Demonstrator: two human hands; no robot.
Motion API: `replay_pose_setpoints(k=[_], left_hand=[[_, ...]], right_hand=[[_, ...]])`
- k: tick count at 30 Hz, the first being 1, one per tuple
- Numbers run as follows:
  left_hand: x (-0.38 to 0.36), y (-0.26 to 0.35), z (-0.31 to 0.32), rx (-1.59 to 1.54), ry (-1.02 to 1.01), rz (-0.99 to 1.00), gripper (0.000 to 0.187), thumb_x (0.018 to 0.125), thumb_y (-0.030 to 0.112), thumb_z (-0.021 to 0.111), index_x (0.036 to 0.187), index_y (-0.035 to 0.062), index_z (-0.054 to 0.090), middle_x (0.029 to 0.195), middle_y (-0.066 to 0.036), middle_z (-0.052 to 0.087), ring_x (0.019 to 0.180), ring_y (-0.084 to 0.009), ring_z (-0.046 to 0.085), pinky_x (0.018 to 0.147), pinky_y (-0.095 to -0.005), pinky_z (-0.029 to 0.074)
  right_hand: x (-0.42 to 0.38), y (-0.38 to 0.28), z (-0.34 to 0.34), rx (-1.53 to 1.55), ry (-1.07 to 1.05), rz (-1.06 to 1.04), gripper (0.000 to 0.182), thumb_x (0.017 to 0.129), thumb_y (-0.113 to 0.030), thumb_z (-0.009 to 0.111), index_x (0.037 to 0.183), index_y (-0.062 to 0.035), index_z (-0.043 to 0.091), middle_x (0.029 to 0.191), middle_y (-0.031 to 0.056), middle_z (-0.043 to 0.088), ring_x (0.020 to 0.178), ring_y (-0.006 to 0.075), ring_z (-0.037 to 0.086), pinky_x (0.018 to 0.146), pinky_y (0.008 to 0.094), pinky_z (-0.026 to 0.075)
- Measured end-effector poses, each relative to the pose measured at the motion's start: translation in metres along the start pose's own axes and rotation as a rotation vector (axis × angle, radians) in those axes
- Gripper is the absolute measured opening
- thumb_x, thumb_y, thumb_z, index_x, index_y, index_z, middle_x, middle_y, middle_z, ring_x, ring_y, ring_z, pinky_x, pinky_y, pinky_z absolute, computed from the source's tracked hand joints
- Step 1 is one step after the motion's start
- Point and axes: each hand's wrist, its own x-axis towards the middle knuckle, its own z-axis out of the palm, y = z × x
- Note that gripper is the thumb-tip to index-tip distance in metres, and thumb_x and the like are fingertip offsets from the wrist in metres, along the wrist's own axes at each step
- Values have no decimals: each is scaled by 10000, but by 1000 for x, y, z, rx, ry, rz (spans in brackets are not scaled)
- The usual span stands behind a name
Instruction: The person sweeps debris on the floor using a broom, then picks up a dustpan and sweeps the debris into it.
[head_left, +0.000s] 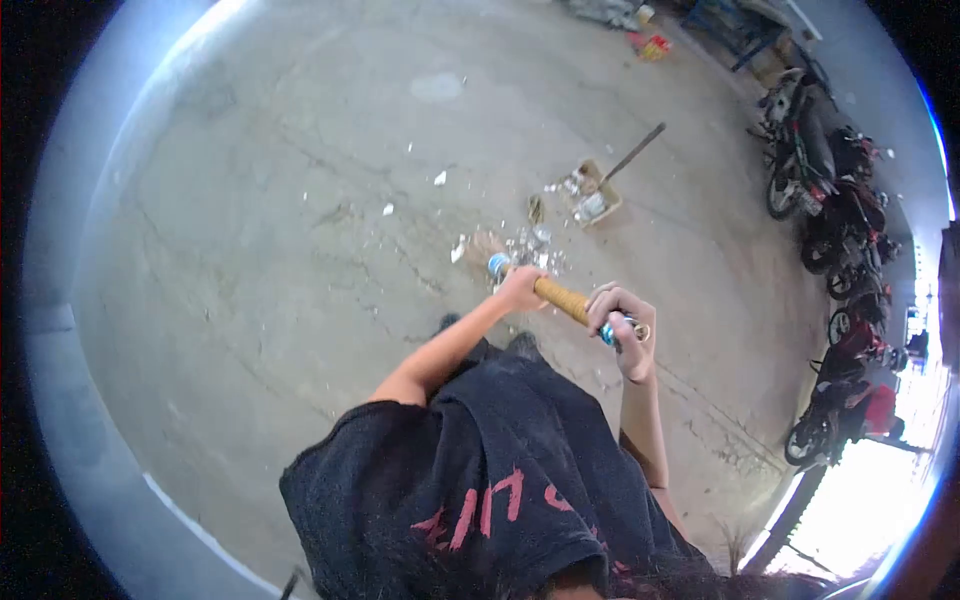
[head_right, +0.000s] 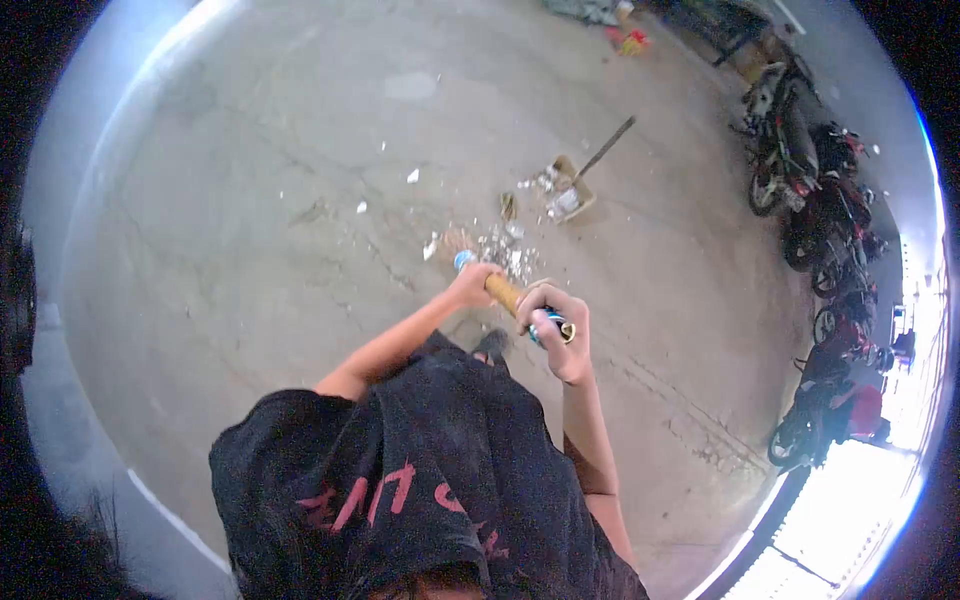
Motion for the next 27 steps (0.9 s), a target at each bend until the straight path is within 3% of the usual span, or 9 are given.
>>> replay_pose_setpoints(k=[3,6,7,9,11,14,15,19,27], left_hand=[[13,1,-22,-8,-31,-39,183,569,194,660,713,111,585,646,-85,594,651,-286,582,572,-359,440],[17,6,-47,-49,18,-180,169,589,175,649,731,101,593,642,-100,591,611,-283,581,542,-348,443],[18,8,-52,-4,188,-4,191,605,177,646,754,72,588,632,-104,587,597,-283,576,550,-336,451],[19,-23,-56,40,190,35,192,610,172,645,752,60,582,642,-105,588,610,-285,574,552,-327,452],[18,-75,-51,63,214,36,208,622,193,646,742,42,568,687,-89,593,656,-251,582,566,-304,458],[14,-80,-61,-128,267,14,73,709,90,572,719,74,501,643,-14,522,597,-116,519,541,-250,414],[12,-98,-60,-219,234,-4,51,700,60,547,718,75,501,646,-10,520,604,-115,509,547,-253,405],[2,-53,-88,-29,162,-73,150,700,31,558,827,65,486,736,-20,523,706,-140,533,682,-263,435],[-2,-83,-88,-299,259,29,112,692,19,540,755,83,475,707,0,505,677,-97,496,637,-240,412]], right_hand=[[14,-61,4,-590,31,-292,370,600,-236,628,885,-32,509,914,113,526,930,246,474,811,334,371],[-3,-134,17,-287,108,-543,273,604,-233,646,761,-35,542,741,106,537,720,254,517,671,340,418],[-15,-149,18,-134,56,-615,224,629,-223,641,709,-36,547,679,98,534,646,248,519,614,334,429],[-16,-176,22,190,-355,-948,195,713,-185,587,606,-34,524,585,72,506,519,227,472,502,311,406],[-22,-190,32,323,-466,-983,97,714,-147,630,781,-91,586,446,112,491,393,151,435,368,239,369],[-22,-190,36,473,-550,-966,62,708,-133,633,736,-92,597,453,95,494,368,151,417,360,237,364],[-22,-202,30,418,-723,-819,153,815,-204,557,933,-115,594,463,8,389,343,90,305,355,216,233],[-19,-200,32,495,-812,-845,66,801,-134,554,847,-100,587,455,4,370,342,86,300,357,206,216],[-18,-194,26,586,-779,-833,105,820,-159,528,885,-101,587,453,17,388,341,89,317,352,207,215]])
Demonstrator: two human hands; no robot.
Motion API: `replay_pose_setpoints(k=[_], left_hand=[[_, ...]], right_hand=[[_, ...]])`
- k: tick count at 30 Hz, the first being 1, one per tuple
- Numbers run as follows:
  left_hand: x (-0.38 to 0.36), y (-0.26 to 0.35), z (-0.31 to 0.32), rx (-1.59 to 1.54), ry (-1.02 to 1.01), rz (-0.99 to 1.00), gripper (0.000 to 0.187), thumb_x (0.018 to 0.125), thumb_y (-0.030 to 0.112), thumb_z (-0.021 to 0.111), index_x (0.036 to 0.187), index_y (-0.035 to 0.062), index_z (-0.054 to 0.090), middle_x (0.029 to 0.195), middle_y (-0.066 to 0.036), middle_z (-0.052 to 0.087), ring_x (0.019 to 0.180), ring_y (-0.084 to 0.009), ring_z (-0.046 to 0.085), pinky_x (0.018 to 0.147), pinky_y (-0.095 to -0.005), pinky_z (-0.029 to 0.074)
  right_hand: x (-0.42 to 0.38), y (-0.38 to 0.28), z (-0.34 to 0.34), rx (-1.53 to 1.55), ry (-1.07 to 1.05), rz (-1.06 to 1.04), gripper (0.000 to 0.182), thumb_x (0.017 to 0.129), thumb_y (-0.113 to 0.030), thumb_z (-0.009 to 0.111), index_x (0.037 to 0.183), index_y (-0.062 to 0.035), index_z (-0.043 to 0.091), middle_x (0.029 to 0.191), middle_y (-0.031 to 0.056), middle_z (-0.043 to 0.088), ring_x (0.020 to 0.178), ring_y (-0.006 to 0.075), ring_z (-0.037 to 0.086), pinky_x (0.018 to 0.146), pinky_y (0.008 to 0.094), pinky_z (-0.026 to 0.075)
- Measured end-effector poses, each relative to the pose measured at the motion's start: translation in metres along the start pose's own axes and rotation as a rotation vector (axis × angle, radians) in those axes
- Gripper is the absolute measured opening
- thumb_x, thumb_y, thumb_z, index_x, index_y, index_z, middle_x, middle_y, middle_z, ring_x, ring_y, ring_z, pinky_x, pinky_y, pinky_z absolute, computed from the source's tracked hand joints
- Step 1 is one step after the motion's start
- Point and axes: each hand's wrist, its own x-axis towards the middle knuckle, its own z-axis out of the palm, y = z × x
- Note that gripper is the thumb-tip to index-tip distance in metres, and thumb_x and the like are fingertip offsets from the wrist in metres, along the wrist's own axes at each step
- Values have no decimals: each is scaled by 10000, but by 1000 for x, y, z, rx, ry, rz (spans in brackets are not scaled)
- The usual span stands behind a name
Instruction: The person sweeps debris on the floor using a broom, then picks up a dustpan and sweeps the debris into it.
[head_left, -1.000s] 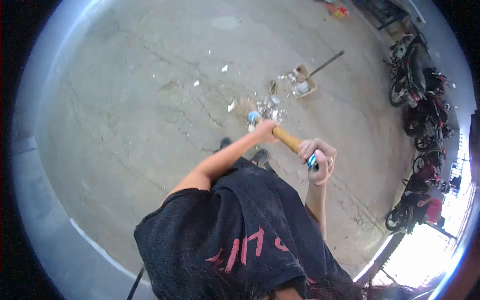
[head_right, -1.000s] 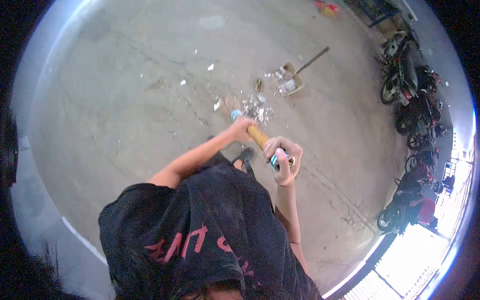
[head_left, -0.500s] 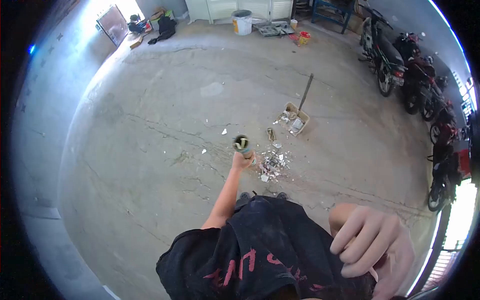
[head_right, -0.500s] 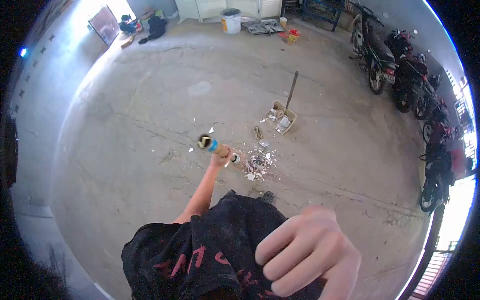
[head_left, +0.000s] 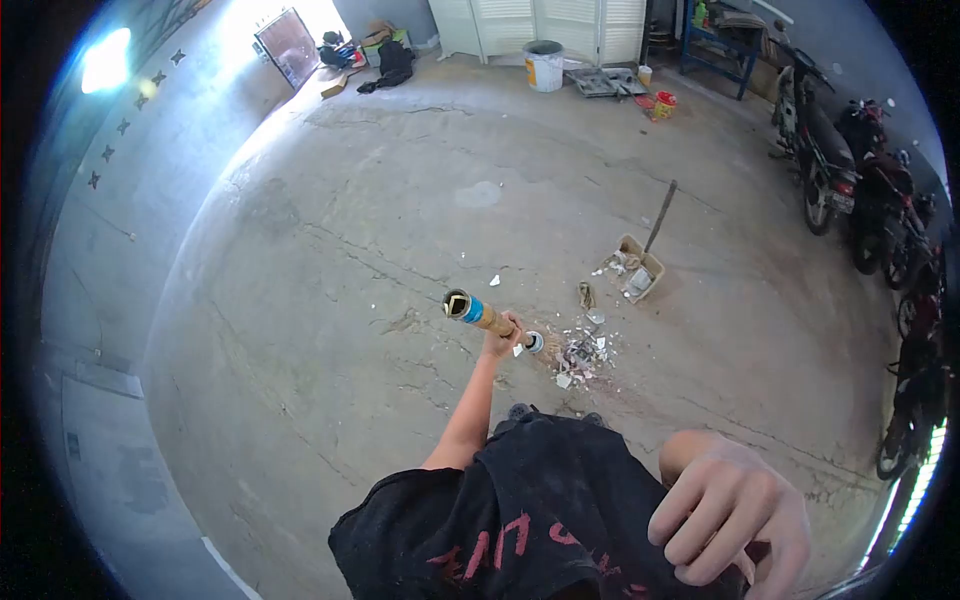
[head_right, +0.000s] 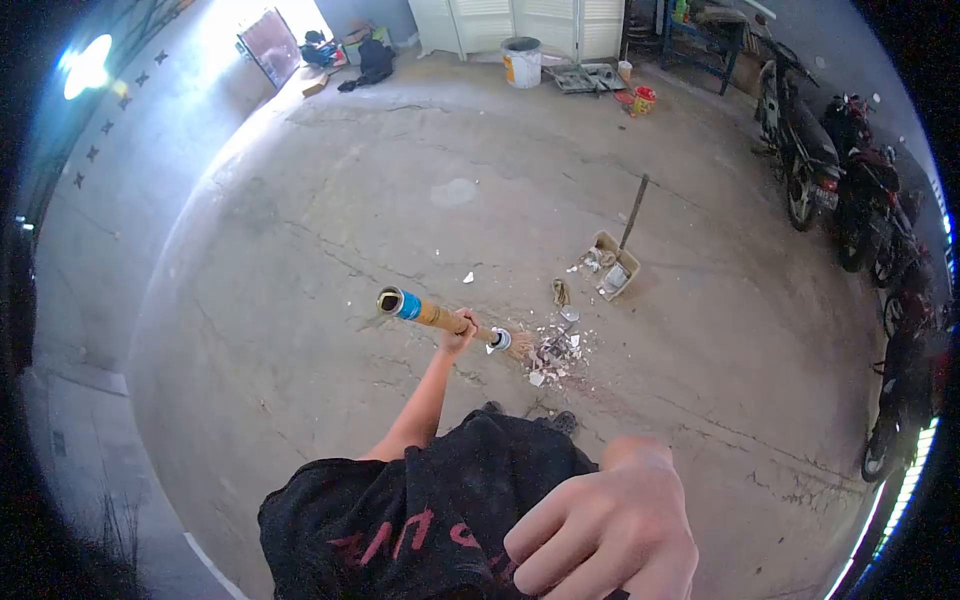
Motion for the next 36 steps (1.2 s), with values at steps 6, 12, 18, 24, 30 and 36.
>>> replay_pose_setpoints(k=[6,12,18,24,30,36], left_hand=[[-4,8,-1,52,20,-19,104,692,18,530,756,79,476,714,-1,505,696,-102,493,646,-237,401],[-15,-14,13,314,32,72,165,736,185,584,802,57,504,760,-77,531,751,-207,532,660,-335,422],[0,38,49,359,-19,69,217,623,211,683,779,94,592,658,-111,583,583,-247,564,550,-319,442],[2,57,68,245,16,-25,186,601,257,684,686,124,587,652,-79,599,614,-256,587,589,-344,443],[14,111,9,633,-4,-5,155,567,306,662,621,185,582,609,-10,584,640,-193,582,774,-386,332],[19,89,-93,781,277,-23,259,550,239,673,790,196,587,760,10,571,796,-211,562,765,-410,334]], right_hand=[[2,3,-7,19,-58,33,125,836,-185,516,902,-105,586,455,21,391,340,101,323,349,212,220],[-9,21,-19,27,-128,-32,173,750,-210,596,886,-103,597,479,57,462,397,127,397,376,232,313],[-54,70,-70,-1073,365,355,519,631,-248,690,1039,-14,472,950,106,537,837,179,495,648,274,414],[-76,129,-96,-667,360,954,389,673,-276,623,899,31,544,816,90,556,719,172,503,649,254,393],[-48,138,-87,-395,254,631,374,688,-333,614,616,10,484,563,62,484,539,163,474,557,283,377],[-85,212,-100,-351,457,443,456,852,-382,368,604,-7,444,528,71,448,517,196,459,575,342,401]])
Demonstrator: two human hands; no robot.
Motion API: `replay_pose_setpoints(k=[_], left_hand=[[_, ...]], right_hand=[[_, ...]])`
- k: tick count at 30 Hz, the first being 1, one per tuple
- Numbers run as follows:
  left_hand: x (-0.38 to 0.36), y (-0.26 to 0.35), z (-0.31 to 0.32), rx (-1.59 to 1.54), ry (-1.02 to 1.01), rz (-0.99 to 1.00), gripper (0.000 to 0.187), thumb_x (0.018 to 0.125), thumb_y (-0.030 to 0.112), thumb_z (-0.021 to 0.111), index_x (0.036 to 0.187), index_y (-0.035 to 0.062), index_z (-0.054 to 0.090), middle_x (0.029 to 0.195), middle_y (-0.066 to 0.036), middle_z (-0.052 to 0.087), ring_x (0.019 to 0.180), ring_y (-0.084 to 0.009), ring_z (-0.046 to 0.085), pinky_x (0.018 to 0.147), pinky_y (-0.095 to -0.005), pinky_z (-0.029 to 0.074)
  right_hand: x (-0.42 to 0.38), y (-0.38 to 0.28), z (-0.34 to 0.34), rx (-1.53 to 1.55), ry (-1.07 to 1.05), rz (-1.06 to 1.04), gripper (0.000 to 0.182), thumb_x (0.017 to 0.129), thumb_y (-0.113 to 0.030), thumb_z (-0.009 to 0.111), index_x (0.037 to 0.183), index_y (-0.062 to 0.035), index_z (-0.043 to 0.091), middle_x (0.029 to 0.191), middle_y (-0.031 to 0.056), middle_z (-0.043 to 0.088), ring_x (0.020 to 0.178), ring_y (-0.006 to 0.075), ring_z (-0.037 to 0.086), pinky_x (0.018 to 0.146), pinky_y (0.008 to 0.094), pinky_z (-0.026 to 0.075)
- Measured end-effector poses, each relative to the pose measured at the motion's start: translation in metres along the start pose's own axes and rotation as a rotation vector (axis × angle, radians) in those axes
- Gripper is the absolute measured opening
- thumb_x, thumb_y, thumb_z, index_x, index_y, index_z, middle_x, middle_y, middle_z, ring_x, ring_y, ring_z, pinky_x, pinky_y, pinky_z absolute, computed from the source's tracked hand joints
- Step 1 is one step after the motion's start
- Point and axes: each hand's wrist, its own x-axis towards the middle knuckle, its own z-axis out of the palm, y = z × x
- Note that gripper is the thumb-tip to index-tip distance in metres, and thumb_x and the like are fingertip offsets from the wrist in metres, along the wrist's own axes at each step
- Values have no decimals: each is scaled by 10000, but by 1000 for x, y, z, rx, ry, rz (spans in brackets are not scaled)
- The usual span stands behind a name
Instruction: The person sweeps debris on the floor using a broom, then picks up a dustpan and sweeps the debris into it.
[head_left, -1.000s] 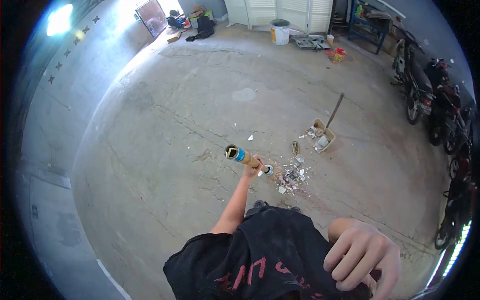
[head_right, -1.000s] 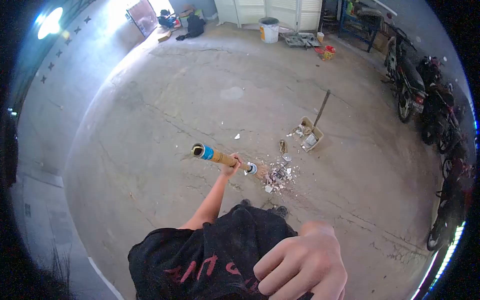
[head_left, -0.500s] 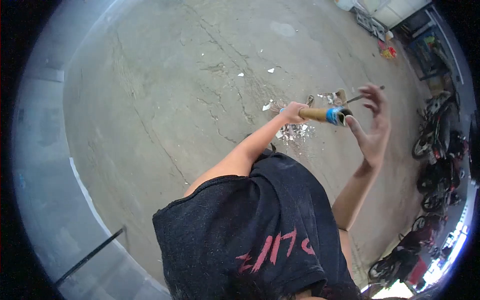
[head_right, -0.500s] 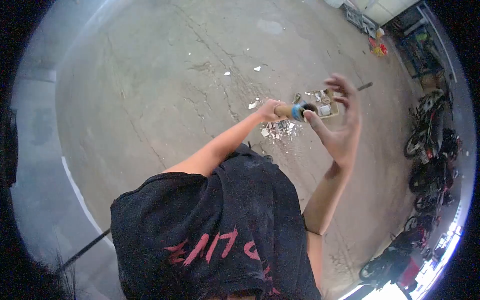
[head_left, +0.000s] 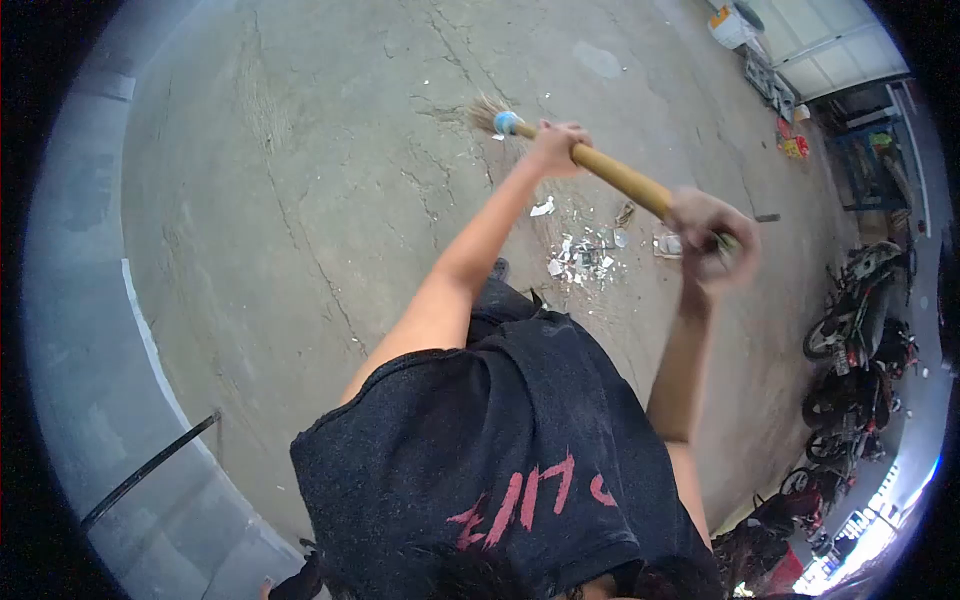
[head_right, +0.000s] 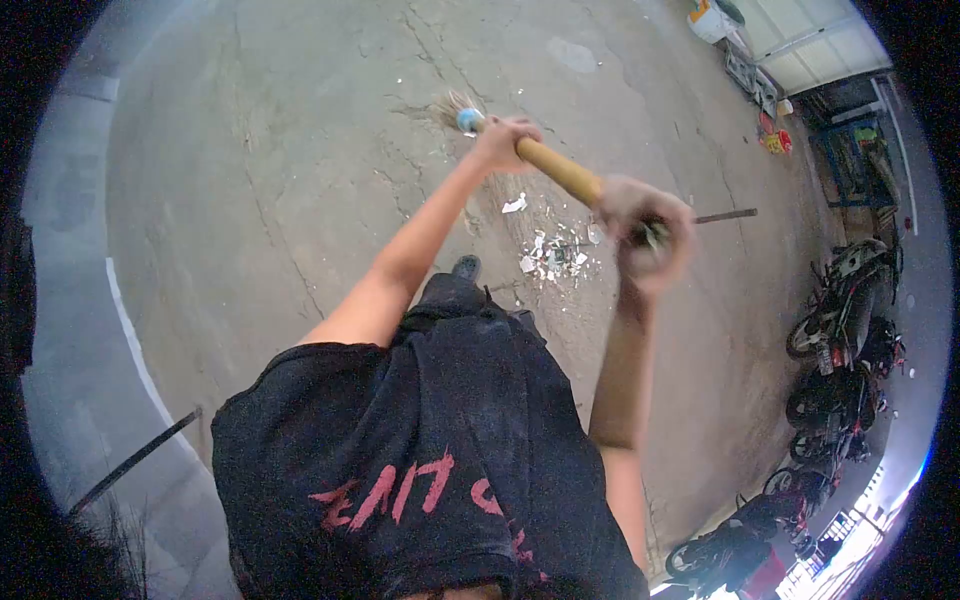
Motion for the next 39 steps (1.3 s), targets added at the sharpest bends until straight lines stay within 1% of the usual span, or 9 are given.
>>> replay_pose_setpoints(k=[2,8,19,21,29,31,34,36,39], left_hand=[[2,-32,-4,79,46,-32,305,546,234,680,833,189,586,839,-1,572,848,-224,552,769,-417,347],[-35,-102,36,228,-84,-319,292,560,265,682,834,200,603,893,-51,555,900,-251,542,729,-459,406],[-85,26,77,-482,-340,92,256,537,292,661,753,176,587,675,-32,586,693,-218,587,684,-379,398],[-73,57,74,-74,-526,414,374,457,297,699,786,198,553,698,-6,580,697,-185,578,747,-335,348],[-56,114,63,-123,-408,429,308,434,274,658,720,231,550,626,25,554,645,-168,560,733,-343,316],[-47,95,62,-80,-371,384,255,445,255,654,682,223,563,638,22,555,671,-168,560,736,-344,312],[-43,59,57,58,-452,284,237,472,238,663,698,210,597,686,11,578,743,-180,566,720,-364,318],[-64,13,78,88,-471,206,241,478,255,678,698,198,598,703,2,592,765,-187,571,725,-414,330],[-82,4,96,6,-493,113,236,490,241,688,697,175,597,707,-16,604,776,-207,579,721,-459,359]], right_hand=[[4,65,6,-37,8,-11,510,898,-363,208,627,-8,454,524,91,447,532,209,468,578,338,415],[-18,149,32,-85,60,212,433,846,-150,320,474,5,477,488,80,495,462,142,463,479,254,375],[-63,-18,38,-449,-113,467,256,735,-50,432,488,19,448,465,41,454,425,116,430,445,240,344],[-62,-48,36,-467,-33,328,259,719,-94,463,488,20,437,468,57,455,433,140,445,445,259,351],[-89,-82,-22,90,-42,-65,658,693,-630,459,679,24,529,563,113,530,463,221,504,523,331,421],[-103,-50,-29,118,167,76,841,612,-775,380,753,44,512,652,132,527,624,259,551,642,380,432],[-107,24,-46,-213,13,112,726,516,-681,592,744,3,512,706,84,532,764,223,539,758,362,405],[-109,44,-34,-146,-17,157,475,550,-404,743,715,-22,515,736,59,532,740,193,530,733,321,397],[-125,56,-13,-378,20,252,82,611,-19,586,614,-32,505,629,57,527,662,166,528,651,295,414]])
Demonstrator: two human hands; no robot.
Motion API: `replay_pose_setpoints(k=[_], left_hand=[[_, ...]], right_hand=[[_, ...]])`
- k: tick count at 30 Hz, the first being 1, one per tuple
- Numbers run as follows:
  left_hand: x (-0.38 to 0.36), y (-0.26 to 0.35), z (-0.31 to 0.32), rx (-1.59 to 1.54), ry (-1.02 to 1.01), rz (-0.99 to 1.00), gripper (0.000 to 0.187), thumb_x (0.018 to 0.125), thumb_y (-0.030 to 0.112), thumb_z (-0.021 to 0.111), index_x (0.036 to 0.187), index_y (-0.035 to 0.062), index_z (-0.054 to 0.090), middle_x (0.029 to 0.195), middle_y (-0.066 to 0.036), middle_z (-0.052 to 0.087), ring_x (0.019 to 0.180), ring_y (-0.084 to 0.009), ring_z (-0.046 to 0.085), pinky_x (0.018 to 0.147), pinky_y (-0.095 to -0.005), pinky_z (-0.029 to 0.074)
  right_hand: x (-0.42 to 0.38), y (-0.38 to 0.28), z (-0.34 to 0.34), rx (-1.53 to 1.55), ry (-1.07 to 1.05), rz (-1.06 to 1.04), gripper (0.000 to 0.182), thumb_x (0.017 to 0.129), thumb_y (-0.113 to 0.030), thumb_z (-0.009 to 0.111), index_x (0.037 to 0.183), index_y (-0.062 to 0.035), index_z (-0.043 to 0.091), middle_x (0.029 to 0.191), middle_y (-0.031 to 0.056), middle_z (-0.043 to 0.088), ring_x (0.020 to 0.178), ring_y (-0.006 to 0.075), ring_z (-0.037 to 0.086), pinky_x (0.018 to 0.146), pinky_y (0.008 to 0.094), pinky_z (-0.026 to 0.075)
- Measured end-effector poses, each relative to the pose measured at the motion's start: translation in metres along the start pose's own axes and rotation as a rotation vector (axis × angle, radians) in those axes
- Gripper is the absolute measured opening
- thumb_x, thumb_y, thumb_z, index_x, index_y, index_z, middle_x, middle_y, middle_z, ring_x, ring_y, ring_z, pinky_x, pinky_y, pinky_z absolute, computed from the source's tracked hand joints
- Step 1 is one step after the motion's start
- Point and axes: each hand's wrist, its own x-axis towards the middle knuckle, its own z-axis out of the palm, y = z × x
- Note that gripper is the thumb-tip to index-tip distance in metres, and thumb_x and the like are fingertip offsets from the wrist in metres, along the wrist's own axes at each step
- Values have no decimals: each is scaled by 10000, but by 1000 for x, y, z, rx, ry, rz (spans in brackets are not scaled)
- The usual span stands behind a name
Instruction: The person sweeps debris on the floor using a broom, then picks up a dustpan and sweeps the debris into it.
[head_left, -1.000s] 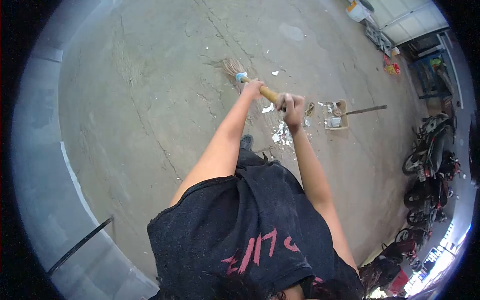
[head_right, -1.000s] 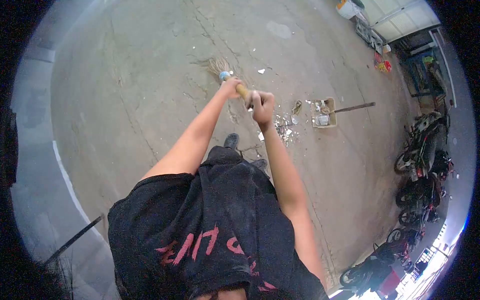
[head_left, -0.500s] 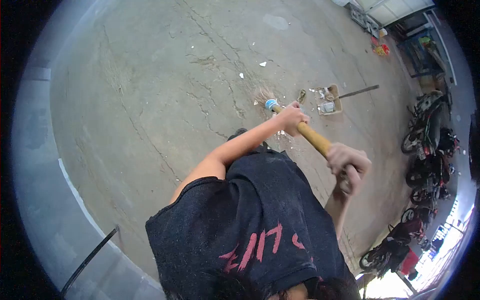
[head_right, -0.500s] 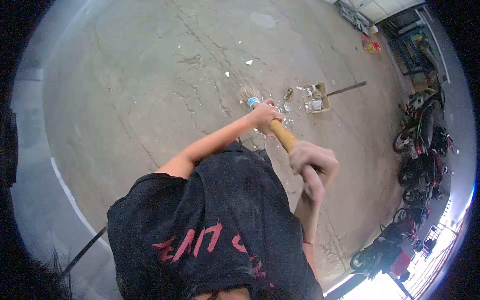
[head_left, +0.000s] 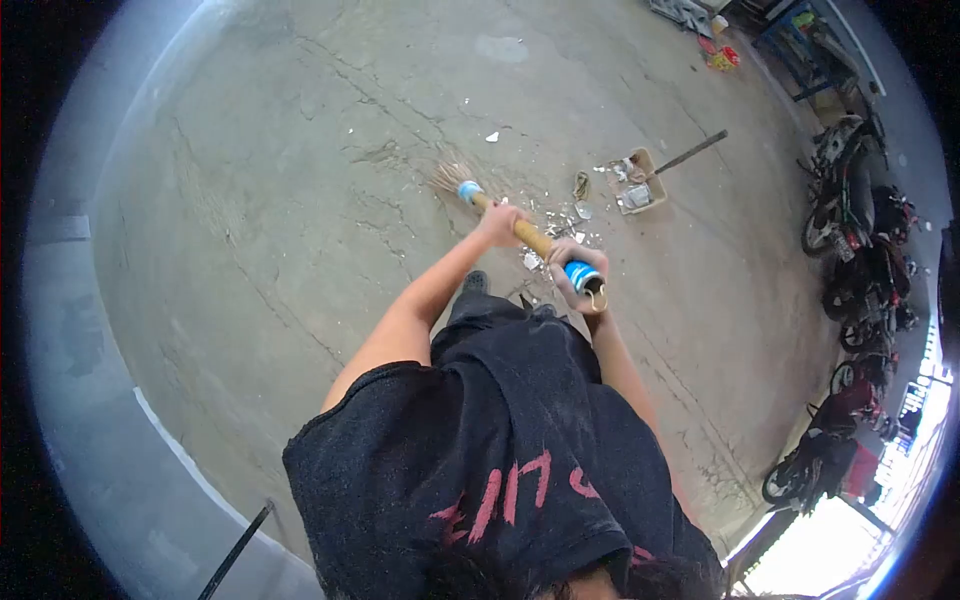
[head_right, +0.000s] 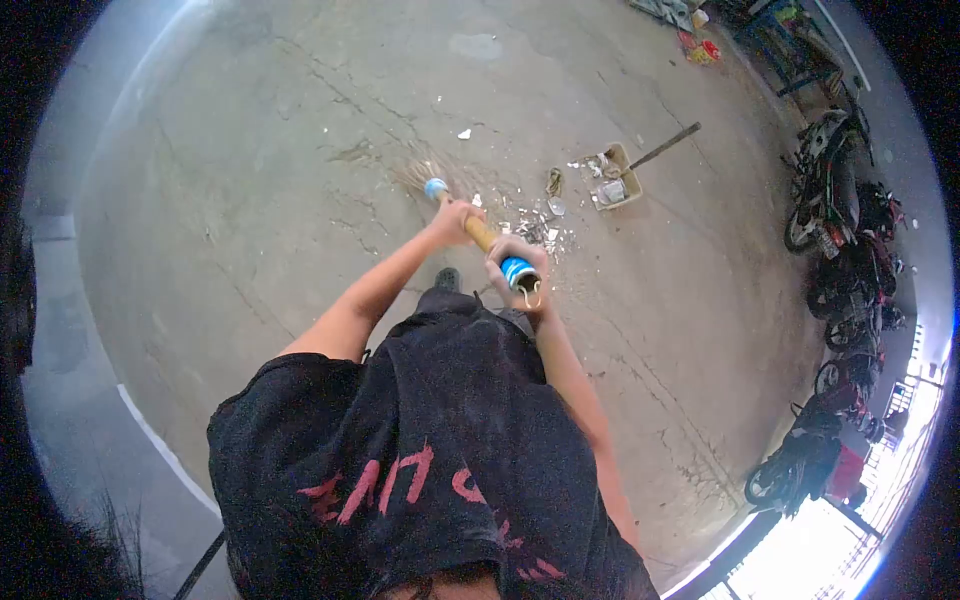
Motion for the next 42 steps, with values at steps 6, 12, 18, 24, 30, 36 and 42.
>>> replay_pose_setpoints(k=[6,12,18,24,30,36,42], left_hand=[[-2,72,26,-406,-21,190,222,494,176,667,702,162,590,683,-40,594,708,-242,581,647,-366,422],[7,139,1,-247,-43,419,172,481,256,645,600,166,561,598,-61,569,604,-256,570,575,-361,439],[6,102,-4,-149,-44,382,292,418,240,685,659,171,536,649,-14,567,656,-223,565,688,-323,369],[-6,40,21,-60,-180,213,262,461,276,680,683,192,570,686,-9,587,721,-215,570,754,-378,328],[14,103,68,-322,-271,344,280,496,209,690,758,154,606,745,-77,602,743,-288,571,642,-398,424],[33,155,82,-382,-420,394,258,501,188,683,725,114,579,681,-88,588,670,-291,568,595,-376,433],[41,145,76,-479,-387,362,244,488,175,676,693,116,558,650,-84,576,647,-287,566,570,-373,428]], right_hand=[[-19,-71,-27,-93,63,-2,65,572,-67,551,568,-43,490,558,60,506,560,201,521,588,288,415],[-30,-135,-56,21,56,-33,146,562,-137,560,528,-43,454,510,61,477,524,199,505,635,328,433],[-42,-94,-62,128,57,-84,118,597,-109,542,562,-37,455,531,63,484,575,216,524,656,356,439],[-54,-49,-23,-87,117,109,52,630,5,563,649,15,516,669,94,539,702,230,559,689,318,439],[-64,-104,-67,-101,132,309,60,642,57,527,651,-1,519,684,89,542,678,157,536,634,253,413],[-79,-114,-103,-174,133,308,25,645,13,522,635,-8,511,686,91,537,661,146,516,626,246,397],[-61,-91,-104,-99,275,118,83,616,-53,539,575,-19,475,517,48,465,588,185,518,620,298,417]])
